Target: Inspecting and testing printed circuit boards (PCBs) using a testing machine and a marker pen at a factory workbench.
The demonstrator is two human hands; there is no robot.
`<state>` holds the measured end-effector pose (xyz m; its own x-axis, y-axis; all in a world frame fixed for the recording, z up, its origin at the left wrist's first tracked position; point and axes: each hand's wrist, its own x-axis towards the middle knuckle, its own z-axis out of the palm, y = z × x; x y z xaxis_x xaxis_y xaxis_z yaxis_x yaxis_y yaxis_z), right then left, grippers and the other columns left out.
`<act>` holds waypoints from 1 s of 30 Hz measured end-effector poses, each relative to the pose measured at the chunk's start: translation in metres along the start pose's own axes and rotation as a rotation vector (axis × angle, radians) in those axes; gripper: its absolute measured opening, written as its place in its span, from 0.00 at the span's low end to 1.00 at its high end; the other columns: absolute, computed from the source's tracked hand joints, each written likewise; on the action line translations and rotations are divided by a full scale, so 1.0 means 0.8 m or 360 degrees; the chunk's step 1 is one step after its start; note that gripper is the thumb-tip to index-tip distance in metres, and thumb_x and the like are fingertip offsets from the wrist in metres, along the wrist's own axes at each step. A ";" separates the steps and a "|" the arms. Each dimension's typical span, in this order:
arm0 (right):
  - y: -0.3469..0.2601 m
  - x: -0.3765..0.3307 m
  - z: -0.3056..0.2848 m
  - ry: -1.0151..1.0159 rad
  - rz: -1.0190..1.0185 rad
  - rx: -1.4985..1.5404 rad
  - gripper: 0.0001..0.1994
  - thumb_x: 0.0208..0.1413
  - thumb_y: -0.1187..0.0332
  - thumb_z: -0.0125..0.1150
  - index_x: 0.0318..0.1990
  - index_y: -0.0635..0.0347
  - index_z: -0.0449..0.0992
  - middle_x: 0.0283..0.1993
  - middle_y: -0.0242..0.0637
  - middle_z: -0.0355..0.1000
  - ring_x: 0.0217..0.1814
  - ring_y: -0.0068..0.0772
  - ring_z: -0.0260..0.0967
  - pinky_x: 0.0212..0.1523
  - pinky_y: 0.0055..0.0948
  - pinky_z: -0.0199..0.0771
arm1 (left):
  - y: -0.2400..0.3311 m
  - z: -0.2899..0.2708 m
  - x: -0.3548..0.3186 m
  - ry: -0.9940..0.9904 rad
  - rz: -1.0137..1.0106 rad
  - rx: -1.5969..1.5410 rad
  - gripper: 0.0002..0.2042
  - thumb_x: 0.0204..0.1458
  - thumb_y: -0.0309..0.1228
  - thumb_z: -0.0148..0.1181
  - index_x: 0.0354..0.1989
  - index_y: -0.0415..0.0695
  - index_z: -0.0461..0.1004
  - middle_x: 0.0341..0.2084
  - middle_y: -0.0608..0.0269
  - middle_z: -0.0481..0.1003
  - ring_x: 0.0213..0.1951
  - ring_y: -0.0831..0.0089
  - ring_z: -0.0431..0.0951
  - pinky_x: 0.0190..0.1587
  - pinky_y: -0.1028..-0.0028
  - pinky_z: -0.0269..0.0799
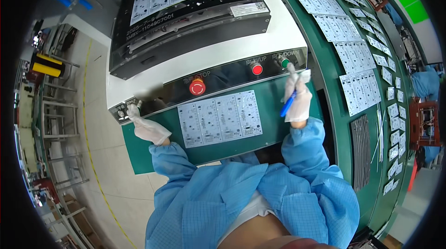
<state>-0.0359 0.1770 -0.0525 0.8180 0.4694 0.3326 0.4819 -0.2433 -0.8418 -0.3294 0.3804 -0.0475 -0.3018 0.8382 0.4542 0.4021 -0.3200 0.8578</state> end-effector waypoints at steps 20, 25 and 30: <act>-0.098 -0.149 0.090 -0.0884 -0.1608 -0.0949 0.17 0.42 0.56 0.55 0.34 0.59 0.67 0.51 0.39 0.65 0.57 0.40 0.60 0.62 0.43 0.51 | -0.049 -0.019 0.007 0.0303 0.0574 -0.0137 0.28 0.54 0.23 0.46 0.63 0.50 0.47 0.64 0.52 0.35 0.62 0.53 0.47 0.55 0.53 0.65; -0.077 -0.086 0.014 -0.0282 -0.1182 -0.0059 0.11 0.52 0.64 0.55 0.38 0.61 0.70 0.37 0.37 0.73 0.32 0.32 0.70 0.32 0.30 0.69 | 0.059 0.002 -0.073 -0.0023 0.0341 -0.0862 0.34 0.54 0.36 0.49 0.65 0.51 0.36 0.64 0.53 0.37 0.64 0.56 0.43 0.60 0.50 0.53; -0.071 -0.051 -0.124 0.0262 0.0056 0.0855 0.24 0.64 0.54 0.30 0.54 0.65 0.61 0.52 0.41 0.64 0.50 0.30 0.63 0.52 0.28 0.64 | 0.118 0.072 -0.197 -0.2035 -0.0378 -0.1929 0.42 0.50 0.64 0.35 0.66 0.49 0.31 0.63 0.55 0.47 0.62 0.63 0.51 0.60 0.63 0.52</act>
<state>-0.0658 0.0874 0.0241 0.8897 0.3194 0.3261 0.2609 0.2304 -0.9375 -0.1942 0.2433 -0.0521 0.7814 0.5094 0.3604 -0.5263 0.2278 0.8192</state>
